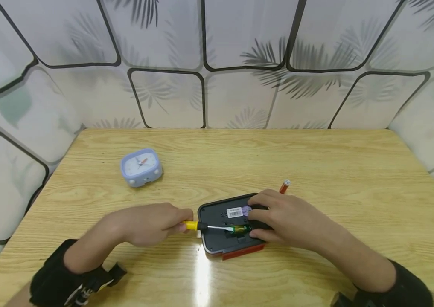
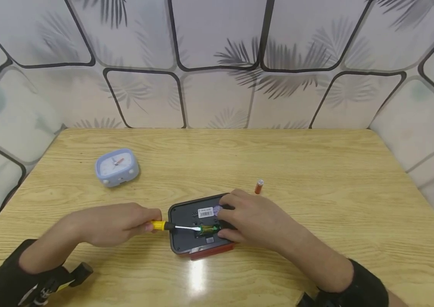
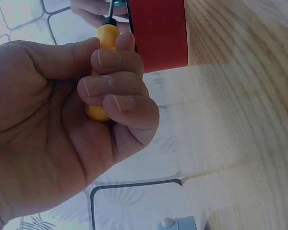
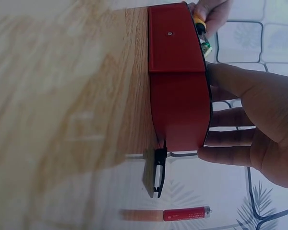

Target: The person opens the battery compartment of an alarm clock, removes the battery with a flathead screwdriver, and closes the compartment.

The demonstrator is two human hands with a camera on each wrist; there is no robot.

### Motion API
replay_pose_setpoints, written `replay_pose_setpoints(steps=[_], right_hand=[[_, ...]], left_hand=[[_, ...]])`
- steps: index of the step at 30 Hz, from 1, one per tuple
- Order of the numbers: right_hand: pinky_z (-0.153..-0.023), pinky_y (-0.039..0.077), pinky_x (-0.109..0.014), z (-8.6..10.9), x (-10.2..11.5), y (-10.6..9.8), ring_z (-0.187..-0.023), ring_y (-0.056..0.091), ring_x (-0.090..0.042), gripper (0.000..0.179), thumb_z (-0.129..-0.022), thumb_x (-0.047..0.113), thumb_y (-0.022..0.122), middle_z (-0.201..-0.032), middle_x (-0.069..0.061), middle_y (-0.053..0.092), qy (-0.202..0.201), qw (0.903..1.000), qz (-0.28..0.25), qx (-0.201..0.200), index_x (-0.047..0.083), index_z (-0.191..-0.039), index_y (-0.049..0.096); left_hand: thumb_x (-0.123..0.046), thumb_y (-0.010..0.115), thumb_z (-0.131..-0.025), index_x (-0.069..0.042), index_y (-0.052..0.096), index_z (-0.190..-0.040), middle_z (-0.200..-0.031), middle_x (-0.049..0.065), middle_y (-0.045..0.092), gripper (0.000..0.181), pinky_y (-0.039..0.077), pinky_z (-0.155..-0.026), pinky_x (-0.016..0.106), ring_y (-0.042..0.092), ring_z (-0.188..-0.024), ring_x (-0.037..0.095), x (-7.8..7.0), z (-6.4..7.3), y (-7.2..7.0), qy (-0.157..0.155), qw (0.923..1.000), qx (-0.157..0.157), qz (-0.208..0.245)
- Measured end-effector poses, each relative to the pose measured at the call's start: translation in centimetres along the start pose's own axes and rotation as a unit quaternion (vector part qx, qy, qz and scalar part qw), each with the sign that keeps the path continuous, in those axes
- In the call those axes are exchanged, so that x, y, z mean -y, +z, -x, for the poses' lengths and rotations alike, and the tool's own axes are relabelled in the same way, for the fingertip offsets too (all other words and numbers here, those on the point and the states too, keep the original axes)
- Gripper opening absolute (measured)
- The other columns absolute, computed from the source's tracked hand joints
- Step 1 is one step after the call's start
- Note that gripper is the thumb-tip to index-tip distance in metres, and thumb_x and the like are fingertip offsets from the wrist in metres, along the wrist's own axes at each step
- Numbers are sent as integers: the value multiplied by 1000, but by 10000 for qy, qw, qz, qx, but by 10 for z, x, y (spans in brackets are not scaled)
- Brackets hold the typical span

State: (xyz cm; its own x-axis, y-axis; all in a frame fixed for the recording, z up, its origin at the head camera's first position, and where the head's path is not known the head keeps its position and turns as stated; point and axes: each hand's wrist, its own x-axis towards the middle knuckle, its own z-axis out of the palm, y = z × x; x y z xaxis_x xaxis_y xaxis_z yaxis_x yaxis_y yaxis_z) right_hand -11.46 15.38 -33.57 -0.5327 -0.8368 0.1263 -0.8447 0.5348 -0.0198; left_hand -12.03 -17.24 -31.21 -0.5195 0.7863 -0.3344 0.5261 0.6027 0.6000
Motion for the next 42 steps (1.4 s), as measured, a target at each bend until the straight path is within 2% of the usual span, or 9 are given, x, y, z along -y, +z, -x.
replay_pose_setpoints(steps=[7,18,28,36,42], right_hand=[[-84,57,-35,-1,1,0,-112,61,-20,30,-93,45,69,-119,-4,66,24,10000,30,-13,19,-107,74],[-79,58,-34,-1,1,1,-108,62,-20,31,-93,46,68,-117,-4,67,6,9998,93,-158,19,-106,74],[-86,56,-35,-2,3,0,-104,62,-18,35,-95,47,65,-113,-1,68,30,9997,20,-232,17,-109,74],[-89,53,-35,-6,3,3,-101,60,-16,25,-91,40,72,-107,1,67,-457,9957,-187,-784,18,-103,76],[-90,53,-34,-6,5,5,-103,60,-14,25,-93,36,70,-111,2,65,-830,9929,-429,-739,20,-112,74]], left_hand=[[-20,44,-107,-15,57,-101,-72,-11,46,15,43,-64,22,42,-63,1,-1,0,2,170,9997,-161,49],[-17,47,-106,-15,58,-101,-77,-6,56,13,46,-67,23,46,-64,1,-4,-3,6,93,9993,-353,-48],[-16,48,-105,-15,58,-98,-76,-4,56,12,45,-67,25,47,-66,4,-8,-4,6,-153,9985,-449,-285],[-19,46,-106,-13,59,-103,-76,-8,52,14,44,-68,26,46,-68,5,-9,3,-3,-219,9977,-527,-369],[-19,46,-106,-12,57,-99,-71,-8,45,15,41,-63,25,42,-63,5,-6,5,-6,-212,9963,-722,-404]])
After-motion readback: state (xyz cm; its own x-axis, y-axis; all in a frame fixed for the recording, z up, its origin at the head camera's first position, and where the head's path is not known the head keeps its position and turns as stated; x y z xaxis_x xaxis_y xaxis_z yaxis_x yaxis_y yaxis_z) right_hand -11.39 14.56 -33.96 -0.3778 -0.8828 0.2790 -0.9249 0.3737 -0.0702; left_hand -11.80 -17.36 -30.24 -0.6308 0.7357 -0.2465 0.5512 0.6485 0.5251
